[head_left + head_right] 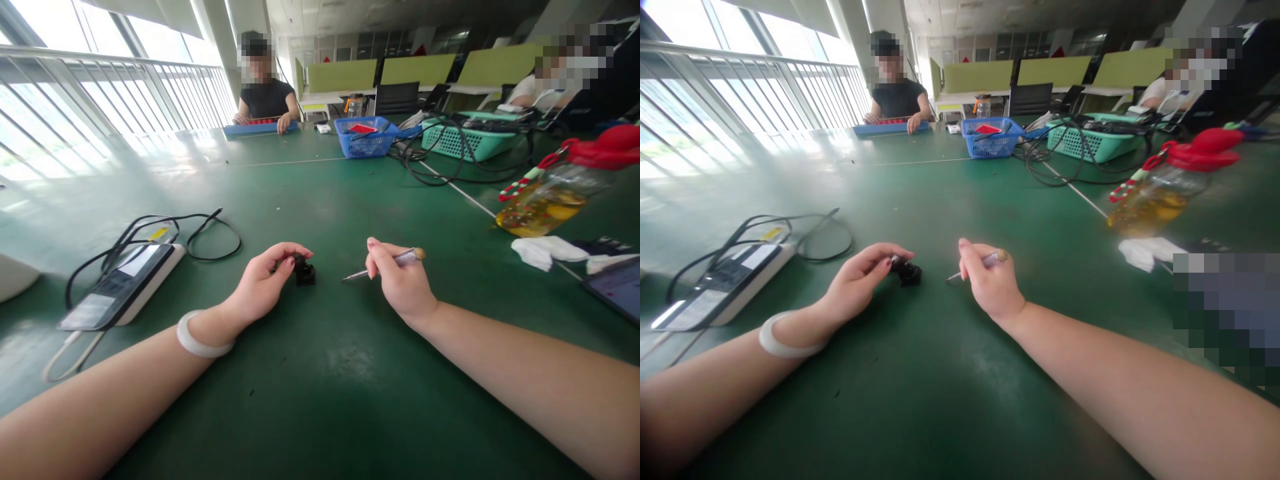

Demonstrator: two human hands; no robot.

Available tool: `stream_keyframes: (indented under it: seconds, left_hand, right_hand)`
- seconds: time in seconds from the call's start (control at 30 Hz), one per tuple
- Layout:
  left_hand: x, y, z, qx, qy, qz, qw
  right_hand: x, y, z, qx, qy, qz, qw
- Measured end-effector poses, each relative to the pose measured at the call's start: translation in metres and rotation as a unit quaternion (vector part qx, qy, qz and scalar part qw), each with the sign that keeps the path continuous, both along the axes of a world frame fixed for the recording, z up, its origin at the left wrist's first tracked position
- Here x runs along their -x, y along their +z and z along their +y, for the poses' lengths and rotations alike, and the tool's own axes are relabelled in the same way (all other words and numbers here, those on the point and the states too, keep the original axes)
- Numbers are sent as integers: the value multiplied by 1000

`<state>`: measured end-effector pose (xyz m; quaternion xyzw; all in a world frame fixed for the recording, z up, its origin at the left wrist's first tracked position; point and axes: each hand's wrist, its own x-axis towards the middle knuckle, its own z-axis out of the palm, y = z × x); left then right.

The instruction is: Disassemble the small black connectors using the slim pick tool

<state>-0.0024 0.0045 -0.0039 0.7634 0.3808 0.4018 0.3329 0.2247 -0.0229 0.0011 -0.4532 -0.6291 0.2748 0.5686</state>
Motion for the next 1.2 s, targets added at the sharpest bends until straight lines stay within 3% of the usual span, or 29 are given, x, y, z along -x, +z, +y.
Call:
stream_keyframes:
  seconds: [0.23, 0.5, 0.67, 0.8, 1.07, 1.2]
  left_hand:
    - [1, -8, 4, -17, 12, 110, 994]
    - [0, 4, -1, -66, -4, 205, 976]
    - [6, 2, 3, -93, 102, 257, 956]
    - [11, -6, 9, -77, 106, 340, 931]
    - [10, -4, 9, -83, 112, 269, 953]
    - [3, 5, -5, -178, 77, 196, 961]
  right_hand:
    - [0, 0, 1, 18, 1, -11, 1000]
    - [-1, 0, 1, 19, 3, -13, 1000]
    - [0, 0, 1, 20, 12, -4, 1000]
    - [1, 0, 1, 27, 19, 1, 999]
    - [0, 0, -1, 24, 18, -10, 999]
    - [-1, 2, -3, -13, 8, -26, 1000]
